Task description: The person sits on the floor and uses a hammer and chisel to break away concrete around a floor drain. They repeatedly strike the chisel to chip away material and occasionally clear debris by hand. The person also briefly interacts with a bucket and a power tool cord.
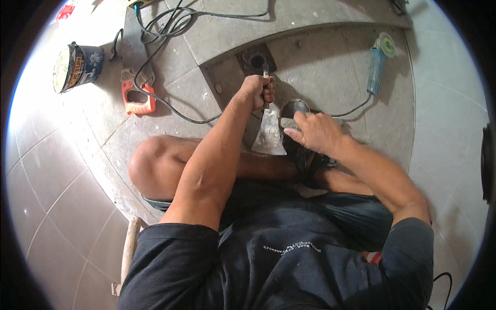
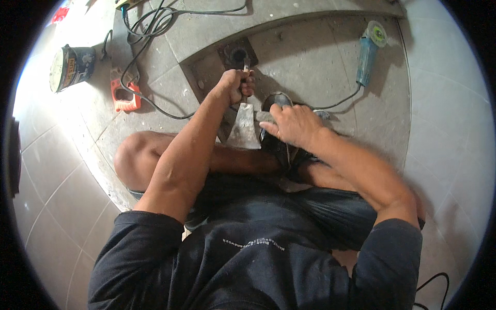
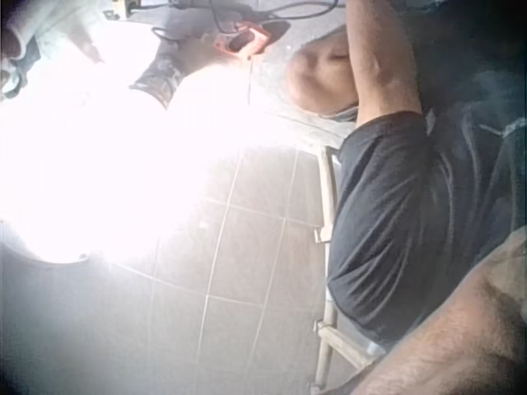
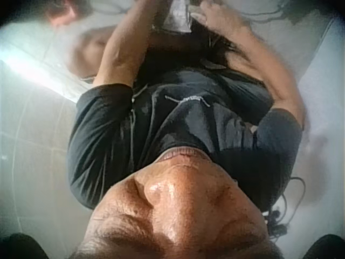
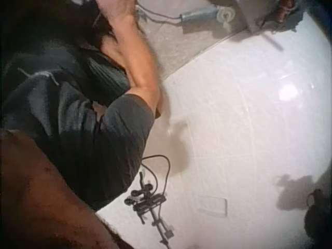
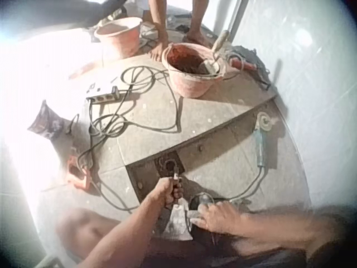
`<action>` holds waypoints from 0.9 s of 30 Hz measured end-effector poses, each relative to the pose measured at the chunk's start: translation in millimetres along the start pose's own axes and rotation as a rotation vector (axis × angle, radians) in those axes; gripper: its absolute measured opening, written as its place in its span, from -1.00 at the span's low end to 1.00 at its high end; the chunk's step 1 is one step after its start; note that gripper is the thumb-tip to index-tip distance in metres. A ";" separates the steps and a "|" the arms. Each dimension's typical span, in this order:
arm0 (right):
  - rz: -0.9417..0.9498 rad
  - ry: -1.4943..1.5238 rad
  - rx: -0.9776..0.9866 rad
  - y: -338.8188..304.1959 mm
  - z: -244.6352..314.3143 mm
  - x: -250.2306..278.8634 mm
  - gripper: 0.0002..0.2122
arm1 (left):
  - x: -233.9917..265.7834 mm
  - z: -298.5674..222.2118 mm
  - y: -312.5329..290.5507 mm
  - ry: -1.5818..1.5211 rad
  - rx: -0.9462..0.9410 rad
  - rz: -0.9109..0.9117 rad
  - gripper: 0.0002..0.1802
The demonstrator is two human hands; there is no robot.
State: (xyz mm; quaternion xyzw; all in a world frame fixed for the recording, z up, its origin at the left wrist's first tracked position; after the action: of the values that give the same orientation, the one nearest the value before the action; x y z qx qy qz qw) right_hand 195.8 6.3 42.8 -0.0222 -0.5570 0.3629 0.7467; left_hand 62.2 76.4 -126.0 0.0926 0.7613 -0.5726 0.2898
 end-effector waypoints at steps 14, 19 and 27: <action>0.047 0.087 0.133 5.6 12.3 0.6 -0.51 | 1.4 -0.2 2.4 0.009 0.025 -0.010 -0.80; 0.020 0.100 0.136 1.4 17.8 1.5 -0.51 | 4.5 9.9 -2.2 -0.012 0.024 -0.010 -0.82; -0.019 0.010 0.149 -0.2 18.9 -6.2 -0.51 | 1.4 -0.3 1.9 -0.012 -0.004 0.011 -0.84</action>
State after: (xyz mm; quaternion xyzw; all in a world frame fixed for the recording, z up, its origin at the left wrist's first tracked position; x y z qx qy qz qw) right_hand 179.1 -4.4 45.0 0.0367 -0.5248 0.3962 0.7525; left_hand 61.9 77.0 -128.3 0.0928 0.7602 -0.5699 0.2978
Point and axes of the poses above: each hand's wrist, its own y-axis towards the middle knuckle, its own x-axis out of the back of the hand, z = x × y, the point moved 6 cm from there along y, towards the middle knuckle, and after that the axes turned 6 degrees about y, right-handed, at the moved point
